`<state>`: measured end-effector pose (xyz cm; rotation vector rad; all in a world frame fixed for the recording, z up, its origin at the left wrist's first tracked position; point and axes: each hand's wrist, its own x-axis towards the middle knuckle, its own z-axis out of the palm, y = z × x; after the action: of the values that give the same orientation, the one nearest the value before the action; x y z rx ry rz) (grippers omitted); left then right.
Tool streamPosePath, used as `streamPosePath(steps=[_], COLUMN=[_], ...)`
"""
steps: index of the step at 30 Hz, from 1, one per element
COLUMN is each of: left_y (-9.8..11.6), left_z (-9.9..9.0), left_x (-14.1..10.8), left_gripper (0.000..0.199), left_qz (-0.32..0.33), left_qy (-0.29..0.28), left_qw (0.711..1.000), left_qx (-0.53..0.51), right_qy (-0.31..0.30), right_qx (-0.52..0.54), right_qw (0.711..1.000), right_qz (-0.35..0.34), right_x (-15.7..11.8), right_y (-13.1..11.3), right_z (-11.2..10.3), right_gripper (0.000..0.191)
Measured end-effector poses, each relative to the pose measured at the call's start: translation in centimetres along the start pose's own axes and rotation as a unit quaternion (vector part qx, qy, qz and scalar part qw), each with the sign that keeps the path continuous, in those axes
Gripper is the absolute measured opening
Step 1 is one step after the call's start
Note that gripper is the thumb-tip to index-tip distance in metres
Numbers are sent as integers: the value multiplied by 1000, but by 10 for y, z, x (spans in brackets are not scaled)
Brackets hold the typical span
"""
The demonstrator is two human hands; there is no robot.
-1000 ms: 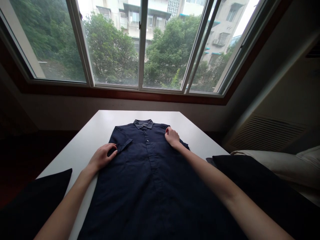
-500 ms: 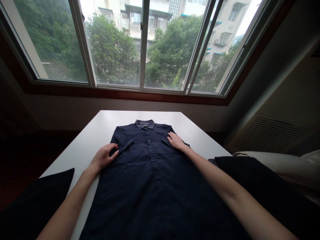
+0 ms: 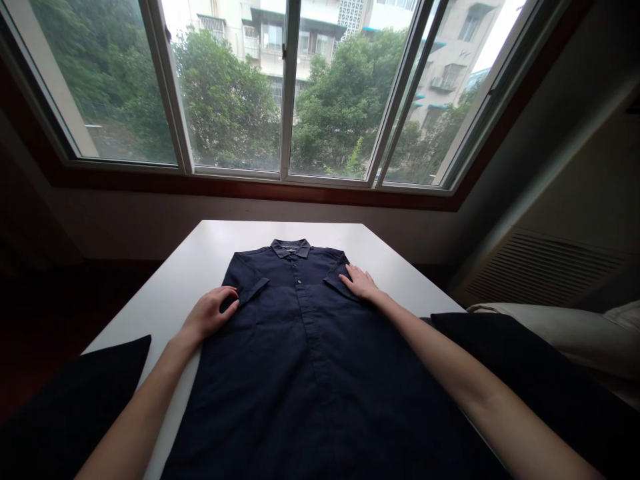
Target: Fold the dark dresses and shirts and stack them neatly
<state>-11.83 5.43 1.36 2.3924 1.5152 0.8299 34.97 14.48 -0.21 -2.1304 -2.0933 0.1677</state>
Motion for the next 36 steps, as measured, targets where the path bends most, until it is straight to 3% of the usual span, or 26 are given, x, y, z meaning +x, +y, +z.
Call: streamPosePath(steps=[7,15,21,27,36], left_y=[-1,-1,-1,-1,-2], left_z=[1,1,1,1,2], left_x=[0,0,0,0,0], left_gripper=[30,30,32,33,32], left_qz=[0,-1,-2,-2,-4], left_qy=[1,2,0,-1,-6], left_qw=[1000,1000,1000,1000,1000], left_qx=[-2,-2,-2,0,0], right_qy=[5,8,-61,-121,-139], right_qx=[-10,-3,51,98,83], right_qw=[998,995,995,986,982], right_qz=[57,96,66,61,94], right_x=[-7,-31,-39,-40,-38], right_y=[28,58,58,61,58], right_z=[-10,-49,-70,-77,-73], right_gripper=[59,40,28,19,13])
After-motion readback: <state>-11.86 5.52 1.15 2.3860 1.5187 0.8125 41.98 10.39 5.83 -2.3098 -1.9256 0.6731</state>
